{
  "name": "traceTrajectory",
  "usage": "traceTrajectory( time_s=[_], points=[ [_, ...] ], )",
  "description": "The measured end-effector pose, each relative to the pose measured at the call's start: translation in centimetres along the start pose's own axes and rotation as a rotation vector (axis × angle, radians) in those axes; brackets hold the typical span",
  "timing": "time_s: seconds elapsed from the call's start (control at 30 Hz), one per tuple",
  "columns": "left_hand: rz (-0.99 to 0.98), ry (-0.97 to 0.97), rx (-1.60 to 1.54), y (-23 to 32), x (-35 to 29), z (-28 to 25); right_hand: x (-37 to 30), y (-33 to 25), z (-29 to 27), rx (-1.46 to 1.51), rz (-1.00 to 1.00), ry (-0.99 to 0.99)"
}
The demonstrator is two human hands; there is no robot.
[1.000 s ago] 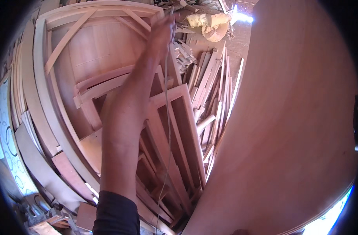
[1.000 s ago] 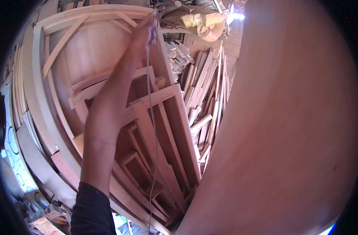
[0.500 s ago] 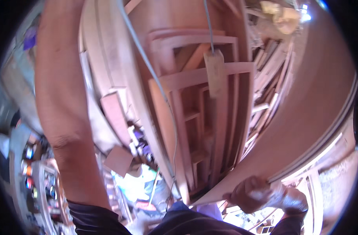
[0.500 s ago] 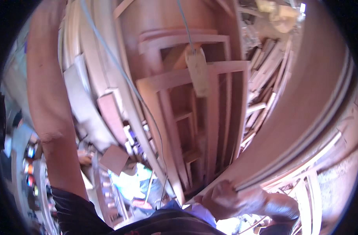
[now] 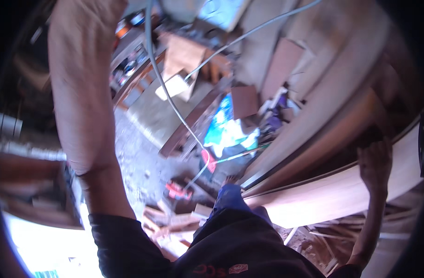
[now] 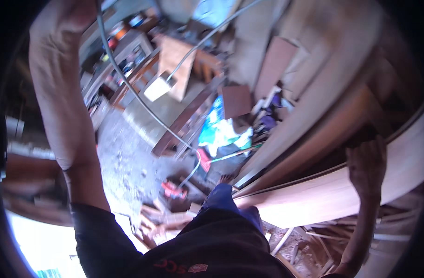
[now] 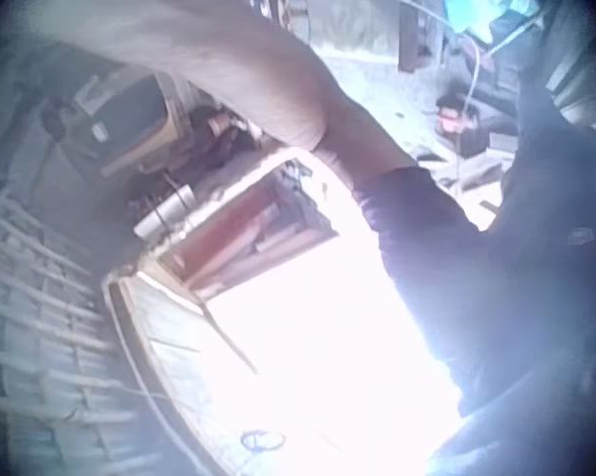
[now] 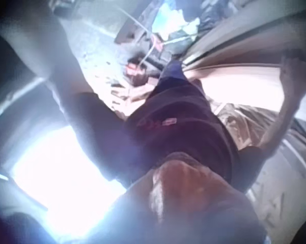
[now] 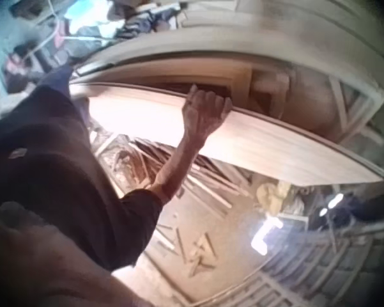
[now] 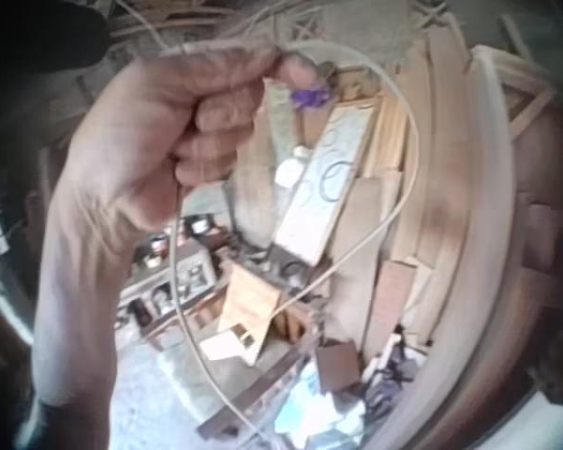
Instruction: The person hammers nails into a wooden frame using a hammer and nail holder, then uses a circular saw to trim the edge of the frame. The person works on a large wooden panel on the floor, adjusting pieces and securing them before cutting.
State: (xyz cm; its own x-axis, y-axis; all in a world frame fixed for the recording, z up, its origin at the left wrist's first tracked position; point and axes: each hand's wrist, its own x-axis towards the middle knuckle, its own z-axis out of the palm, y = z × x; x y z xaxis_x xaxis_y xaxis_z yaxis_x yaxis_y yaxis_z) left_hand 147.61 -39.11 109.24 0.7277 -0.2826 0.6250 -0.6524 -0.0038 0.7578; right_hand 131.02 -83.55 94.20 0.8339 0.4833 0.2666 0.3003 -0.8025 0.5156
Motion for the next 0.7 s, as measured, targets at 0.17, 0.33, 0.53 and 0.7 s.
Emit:
traceTrajectory(
  time_s=[0.17, 0.33, 0.53, 0.7],
  points=[
    [-0.127, -0.037, 0.094, -5.1, -14.4, -7.5, 2.7, 4.2, 6.6, -0.032, -0.076, -0.075],
    [-0.483, 0.087, 0.579, 2.3, -30.5, -10.5, 2.9, 6.8, 12.1, -0.039, -0.138, -0.153],
    [-0.861, 0.445, 0.626, 9.6, -44.6, -9.0, 4.2, 8.4, 16.8, -0.075, -0.162, -0.114],
    [-1.162, 0.66, 0.831, 11.2, -55.8, -6.4, 5.2, 11.7, 20.0, -0.212, -0.179, -0.249]
  ],
)
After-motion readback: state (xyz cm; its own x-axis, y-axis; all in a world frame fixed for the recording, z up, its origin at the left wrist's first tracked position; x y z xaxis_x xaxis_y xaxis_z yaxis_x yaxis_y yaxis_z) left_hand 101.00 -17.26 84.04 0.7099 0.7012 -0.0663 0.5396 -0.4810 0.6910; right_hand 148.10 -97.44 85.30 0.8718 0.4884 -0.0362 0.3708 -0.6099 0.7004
